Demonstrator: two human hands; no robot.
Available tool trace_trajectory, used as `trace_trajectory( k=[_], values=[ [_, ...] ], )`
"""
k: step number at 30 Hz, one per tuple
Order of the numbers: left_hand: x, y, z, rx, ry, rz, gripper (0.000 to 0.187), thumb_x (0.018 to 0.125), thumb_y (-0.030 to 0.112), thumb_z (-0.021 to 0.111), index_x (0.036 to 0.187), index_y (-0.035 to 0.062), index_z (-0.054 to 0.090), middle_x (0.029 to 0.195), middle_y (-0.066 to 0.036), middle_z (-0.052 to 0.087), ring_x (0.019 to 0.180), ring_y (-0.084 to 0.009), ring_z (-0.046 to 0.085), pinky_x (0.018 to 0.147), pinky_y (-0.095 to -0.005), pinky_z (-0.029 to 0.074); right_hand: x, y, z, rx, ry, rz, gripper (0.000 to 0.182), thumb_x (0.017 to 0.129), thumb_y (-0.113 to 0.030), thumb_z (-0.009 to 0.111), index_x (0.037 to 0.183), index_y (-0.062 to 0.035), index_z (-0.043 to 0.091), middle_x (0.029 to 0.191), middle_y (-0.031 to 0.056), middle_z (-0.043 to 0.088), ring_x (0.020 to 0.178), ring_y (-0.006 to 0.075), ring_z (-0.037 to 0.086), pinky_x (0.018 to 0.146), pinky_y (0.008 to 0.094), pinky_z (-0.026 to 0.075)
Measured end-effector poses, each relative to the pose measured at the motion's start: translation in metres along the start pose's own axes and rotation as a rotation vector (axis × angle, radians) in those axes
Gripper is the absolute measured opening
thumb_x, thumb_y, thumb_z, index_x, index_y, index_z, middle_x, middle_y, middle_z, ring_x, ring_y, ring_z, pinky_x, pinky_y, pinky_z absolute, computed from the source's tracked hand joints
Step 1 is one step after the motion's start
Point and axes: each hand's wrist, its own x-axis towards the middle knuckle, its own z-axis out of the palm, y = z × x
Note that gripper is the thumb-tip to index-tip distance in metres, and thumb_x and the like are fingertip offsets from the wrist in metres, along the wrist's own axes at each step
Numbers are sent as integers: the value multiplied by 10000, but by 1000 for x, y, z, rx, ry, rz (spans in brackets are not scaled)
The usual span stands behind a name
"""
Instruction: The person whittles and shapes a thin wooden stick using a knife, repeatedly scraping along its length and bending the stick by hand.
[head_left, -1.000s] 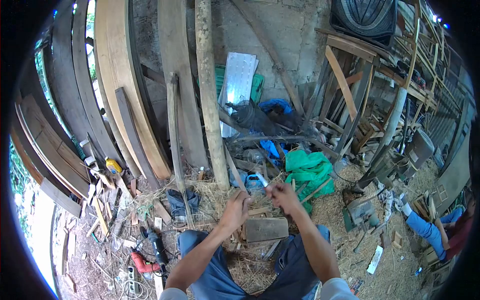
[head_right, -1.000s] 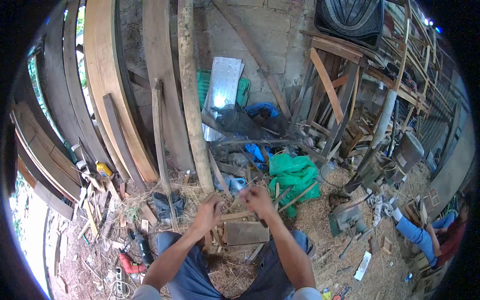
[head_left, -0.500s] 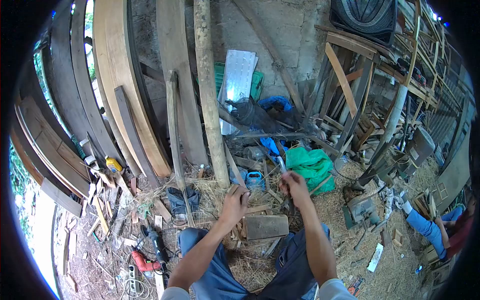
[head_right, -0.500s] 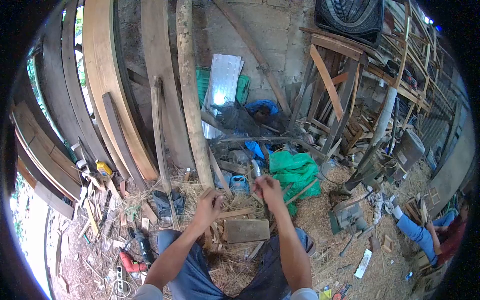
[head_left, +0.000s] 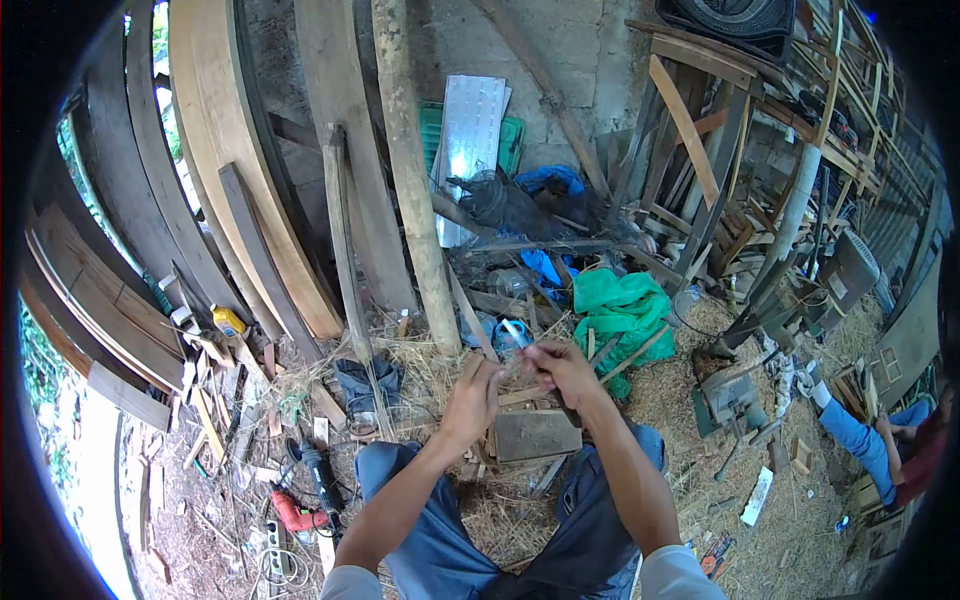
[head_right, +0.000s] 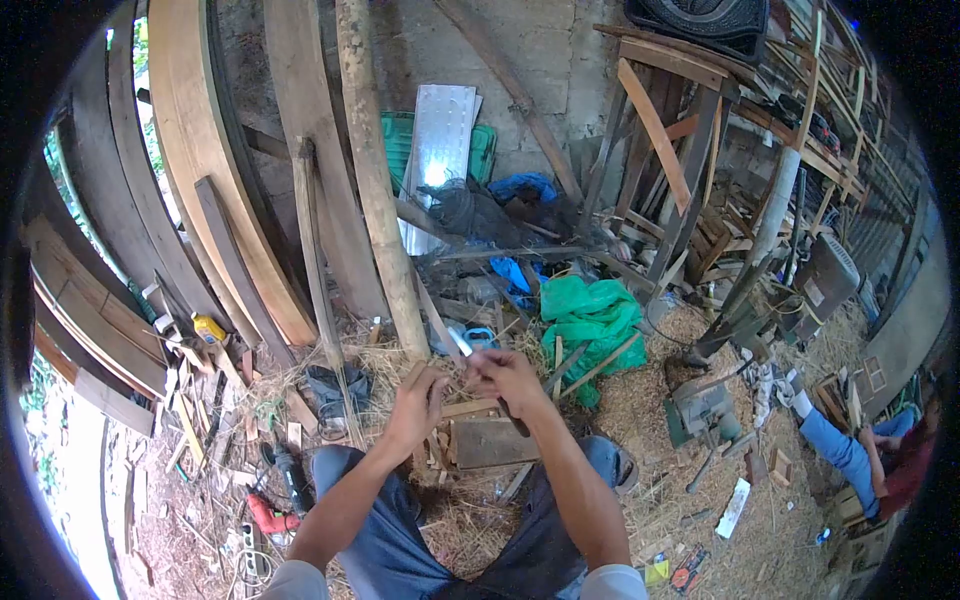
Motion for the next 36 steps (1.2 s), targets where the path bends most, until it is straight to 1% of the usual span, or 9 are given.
trace_trajectory(
  k=[6,12,21,23,25,30,32,35,36],
  values=[
    [-7,-1,-12,-28,4,-69,51,830,-25,600,876,-22,579,798,-157,552,683,-303,575,598,-351,446,-1,-33,-55,184,251,-161,247,931,-215,569,1041,-2,627,683,-28,514,480,25,342,425,185,258],
    [-4,-5,-2,-33,-25,-126,51,829,-6,603,869,-28,579,808,-162,566,691,-317,577,611,-357,453,-14,-12,2,93,9,-106,303,927,-258,577,1145,-47,582,676,-18,510,476,34,338,426,187,262],
    [-3,1,4,-30,-14,-35,52,818,-34,583,870,-36,577,821,-170,572,733,-352,580,655,-389,460,0,-2,3,-24,-50,-18,260,897,-227,617,975,19,651,683,-2,557,491,38,397,420,196,278],
    [-5,0,2,-21,-11,-12,54,819,-37,580,873,-34,581,825,-171,577,739,-351,582,661,-389,463,8,-6,-23,-43,196,10,277,894,-236,620,985,24,640,704,-1,566,500,39,408,420,189,277],
    [-10,-4,-10,7,-10,-99,50,832,-22,583,881,-26,595,836,-164,593,724,-329,592,651,-378,466,14,-8,-71,147,272,-93,310,892,-268,622,992,26,626,690,-13,539,497,36,394,418,185,271],
    [-6,-13,-22,-55,-23,-212,50,843,14,605,888,-7,612,791,-142,605,646,-251,581,606,-339,453,-4,-29,-101,96,419,-221,390,936,-355,552,986,25,618,625,-45,461,484,27,323,430,190,249],
    [-9,-22,-16,-83,2,-243,63,854,55,626,887,3,612,719,-116,597,587,-180,547,572,-303,432,0,-22,-93,48,409,-210,403,961,-359,505,989,25,622,629,-27,515,506,58,398,459,203,297],
    [-8,-29,-10,-187,-18,-328,79,870,78,621,890,3,608,680,-88,585,576,-132,506,557,-278,411,12,-6,-70,-324,507,-361,370,972,-325,489,1004,18,624,646,22,576,543,114,491,500,240,367],
    [-7,-29,-7,-190,-21,-325,79,870,78,621,890,3,608,680,-88,585,576,-132,506,557,-278,411,11,-5,-57,-531,513,-526,348,967,-309,496,1018,14,618,663,53,597,567,136,522,523,261,392]
  ],
)
